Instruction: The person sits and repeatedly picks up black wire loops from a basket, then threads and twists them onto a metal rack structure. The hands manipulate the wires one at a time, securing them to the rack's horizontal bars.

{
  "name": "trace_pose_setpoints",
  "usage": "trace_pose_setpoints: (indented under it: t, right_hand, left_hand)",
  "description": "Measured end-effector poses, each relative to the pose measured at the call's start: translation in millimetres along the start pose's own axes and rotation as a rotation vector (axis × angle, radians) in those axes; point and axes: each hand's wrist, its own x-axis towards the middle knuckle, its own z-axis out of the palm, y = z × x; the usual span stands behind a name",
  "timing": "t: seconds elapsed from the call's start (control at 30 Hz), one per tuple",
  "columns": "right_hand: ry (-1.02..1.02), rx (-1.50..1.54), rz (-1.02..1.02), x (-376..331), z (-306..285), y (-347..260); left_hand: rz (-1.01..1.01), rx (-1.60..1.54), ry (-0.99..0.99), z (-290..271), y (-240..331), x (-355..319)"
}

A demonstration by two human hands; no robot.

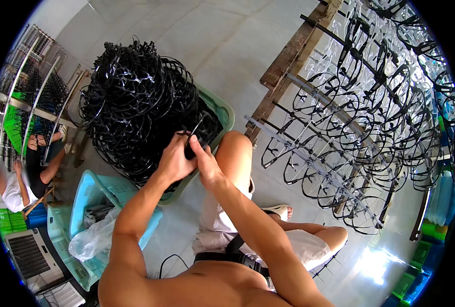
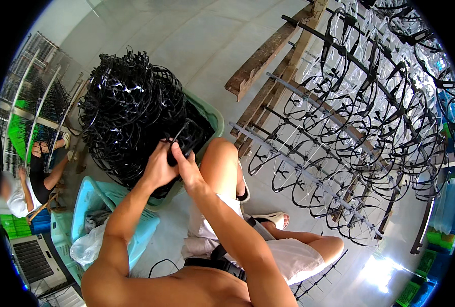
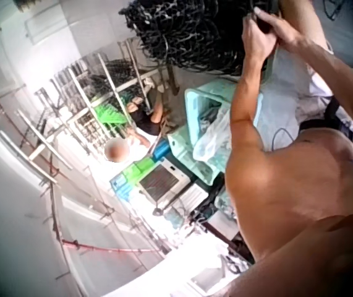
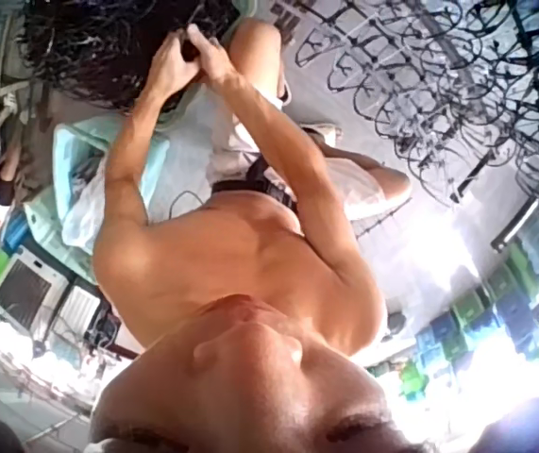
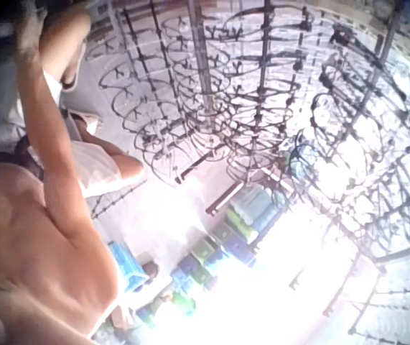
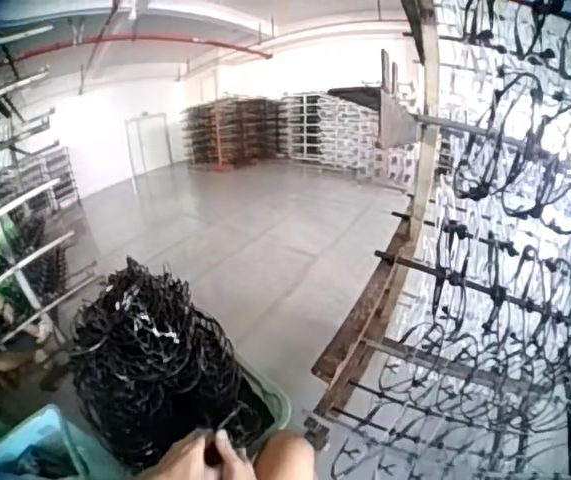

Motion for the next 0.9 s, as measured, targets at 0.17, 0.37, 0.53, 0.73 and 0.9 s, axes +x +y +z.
trace_pose_setpoints:
  t: [0.17, 0.37, 0.53, 0.73, 0.9]
  right_hand:
    - [-0.331, 0.270, -0.189, 3.5, -21.0, 8.1]
    - [-0.202, 0.149, -0.191, -35.8, -36.9, -11.5]
    - [-0.441, -0.114, -0.296, -92.0, -72.6, -19.9]
    - [-0.665, -0.172, -0.062, -138.4, -112.7, -31.8]
    - [-0.060, -0.453, -0.845, -172.7, -124.0, -25.1]
  left_hand:
    - [0.157, -0.214, -0.018, -4.2, 18.5, -9.0]
    - [0.091, -0.341, -0.030, -3.3, 47.3, -55.4]
    - [-0.292, -1.125, -0.150, -23.9, 26.7, -60.0]
    - [-0.099, -1.910, -0.579, 12.0, 105.9, -40.1]
    - [-0.124, -2.048, -0.320, 42.5, 140.9, -43.6]
